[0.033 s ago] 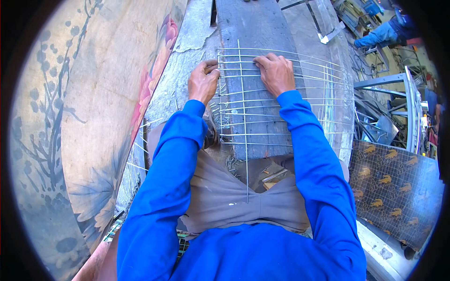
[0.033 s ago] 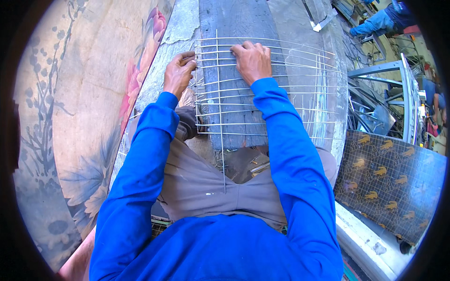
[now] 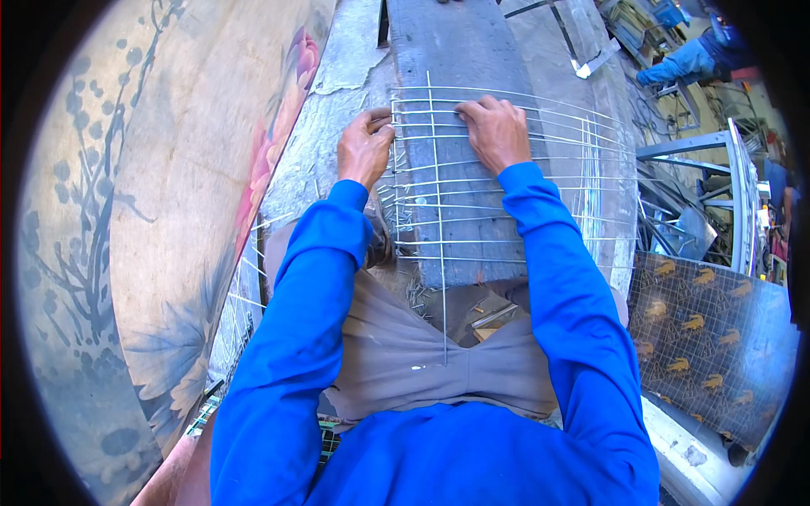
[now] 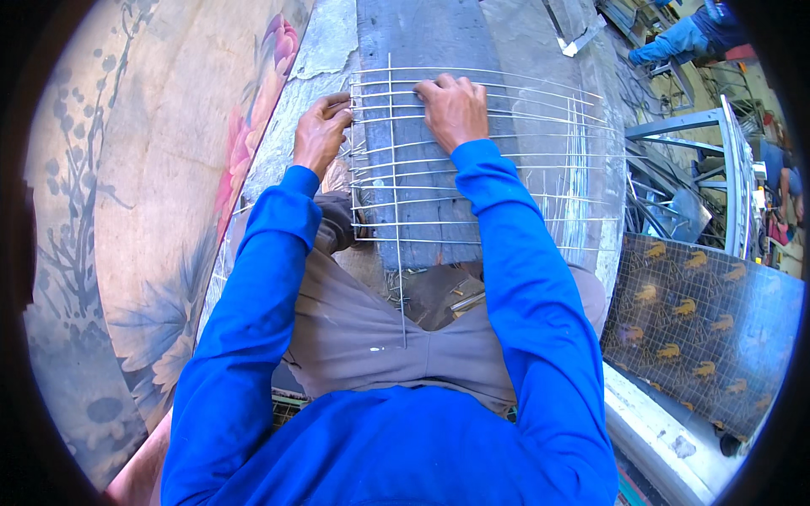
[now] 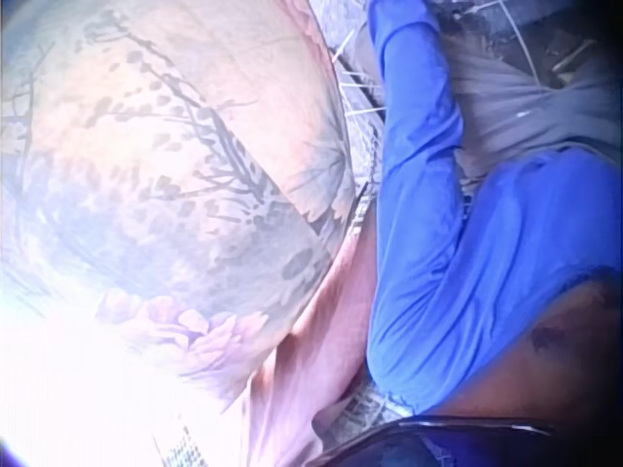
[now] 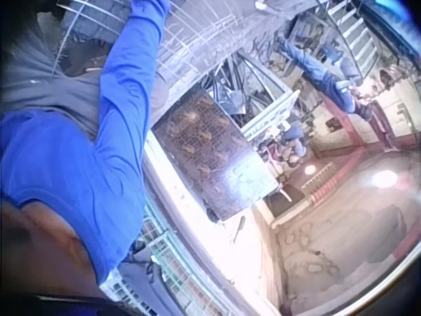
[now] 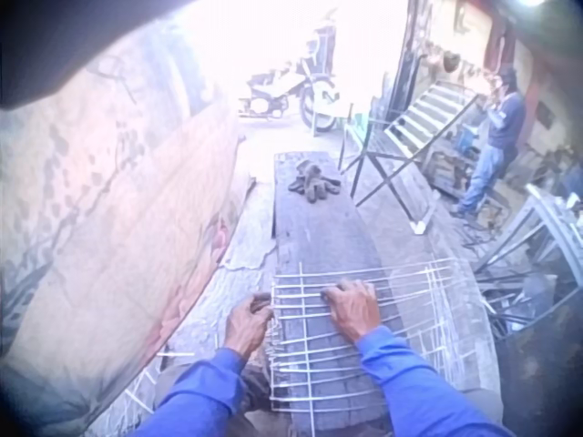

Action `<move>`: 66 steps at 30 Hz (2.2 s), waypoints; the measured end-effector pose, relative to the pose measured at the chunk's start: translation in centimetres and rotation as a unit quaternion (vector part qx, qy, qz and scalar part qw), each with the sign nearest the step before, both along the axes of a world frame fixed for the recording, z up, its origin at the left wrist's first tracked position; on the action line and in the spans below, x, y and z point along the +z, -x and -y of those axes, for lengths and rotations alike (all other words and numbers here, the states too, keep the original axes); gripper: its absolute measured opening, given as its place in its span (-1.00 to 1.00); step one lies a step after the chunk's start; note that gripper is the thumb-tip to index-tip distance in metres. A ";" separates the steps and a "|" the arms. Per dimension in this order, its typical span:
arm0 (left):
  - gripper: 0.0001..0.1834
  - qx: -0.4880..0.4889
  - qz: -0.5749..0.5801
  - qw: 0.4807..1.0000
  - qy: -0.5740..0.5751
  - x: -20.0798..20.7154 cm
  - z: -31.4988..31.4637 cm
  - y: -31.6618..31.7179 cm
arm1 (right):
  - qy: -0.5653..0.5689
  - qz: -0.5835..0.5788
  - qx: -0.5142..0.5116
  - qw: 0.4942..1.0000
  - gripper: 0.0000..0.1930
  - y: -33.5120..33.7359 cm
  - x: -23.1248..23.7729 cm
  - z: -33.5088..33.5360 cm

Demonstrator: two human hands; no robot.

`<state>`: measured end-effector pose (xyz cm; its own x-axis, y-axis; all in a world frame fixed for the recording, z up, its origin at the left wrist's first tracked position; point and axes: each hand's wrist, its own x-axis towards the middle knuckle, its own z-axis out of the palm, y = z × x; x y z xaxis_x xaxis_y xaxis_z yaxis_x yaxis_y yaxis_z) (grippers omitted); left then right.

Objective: Assembling a wire grid by inserting metal rods into a template.

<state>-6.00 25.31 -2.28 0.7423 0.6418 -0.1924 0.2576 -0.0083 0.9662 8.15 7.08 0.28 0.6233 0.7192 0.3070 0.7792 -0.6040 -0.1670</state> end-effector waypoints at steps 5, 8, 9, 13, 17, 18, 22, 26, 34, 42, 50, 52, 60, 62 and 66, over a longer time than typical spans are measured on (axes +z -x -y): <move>-0.60 -0.005 -0.007 1.000 0.011 0.3 0.1 0.1 | 0.011 0.004 0.003 1.000 -0.84 0.0 0.0 0.0; -0.58 -0.004 -0.001 1.000 0.025 0.3 0.3 0.0 | -0.017 0.032 0.007 0.999 -0.82 0.2 0.0 0.4; -0.57 -0.008 -0.008 1.000 0.009 0.0 -0.1 0.1 | -0.030 0.043 0.015 0.999 -0.80 0.4 0.3 0.4; -0.53 -0.013 -0.020 0.999 -0.025 -0.9 -0.5 -0.2 | -0.050 0.057 0.018 0.997 -0.80 1.7 1.4 0.9; -0.52 -0.008 -0.021 0.999 -0.027 0.0 -0.1 0.3 | -0.083 0.019 -0.008 0.996 -0.83 4.3 4.0 2.2; -0.53 -0.010 -0.021 1.000 -0.007 0.5 0.0 0.6 | -0.085 0.016 -0.008 0.996 -0.83 5.3 4.3 2.9; -0.53 -0.025 -0.042 0.998 0.038 2.2 0.6 2.5 | -0.153 -0.180 -0.021 0.971 -0.80 11.0 6.1 6.9; -0.58 -0.028 -0.058 0.995 0.072 2.8 1.6 5.1 | -0.154 -0.339 -0.074 0.925 -0.76 17.8 7.2 10.5; -0.64 0.012 -0.013 0.977 0.213 2.4 6.9 10.2 | -0.130 -0.441 -0.107 0.881 -0.60 23.5 5.3 12.4; -0.70 0.018 -0.001 0.971 0.240 2.7 7.3 10.5 | -0.169 -0.472 -0.109 0.858 -0.57 24.9 4.3 12.3; -0.68 0.011 0.009 0.973 0.230 2.3 7.6 10.7 | -0.185 -0.478 -0.107 0.852 -0.57 25.2 3.5 12.3; -0.69 0.015 0.014 0.972 0.234 2.4 7.6 10.7 | -0.198 -0.479 -0.106 0.849 -0.57 25.3 3.2 12.3; -0.66 0.033 -0.039 0.986 0.158 1.6 5.9 8.3 | -0.127 -0.405 -0.129 0.896 -0.61 23.3 4.2 12.4; -0.67 0.033 -0.037 0.986 0.160 1.0 5.1 7.8 | -0.128 -0.355 -0.123 0.918 -0.69 21.1 5.2 11.7; -0.71 0.012 -0.027 0.979 0.201 0.5 5.4 7.0 | -0.132 -0.178 -0.067 0.973 -0.75 14.1 4.1 9.9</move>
<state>-13.04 19.92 -1.74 0.7091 0.5238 -0.4720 0.3043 0.3765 0.8750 -5.99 -2.81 4.40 0.8066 0.5495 0.2176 0.5611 -0.5962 -0.5742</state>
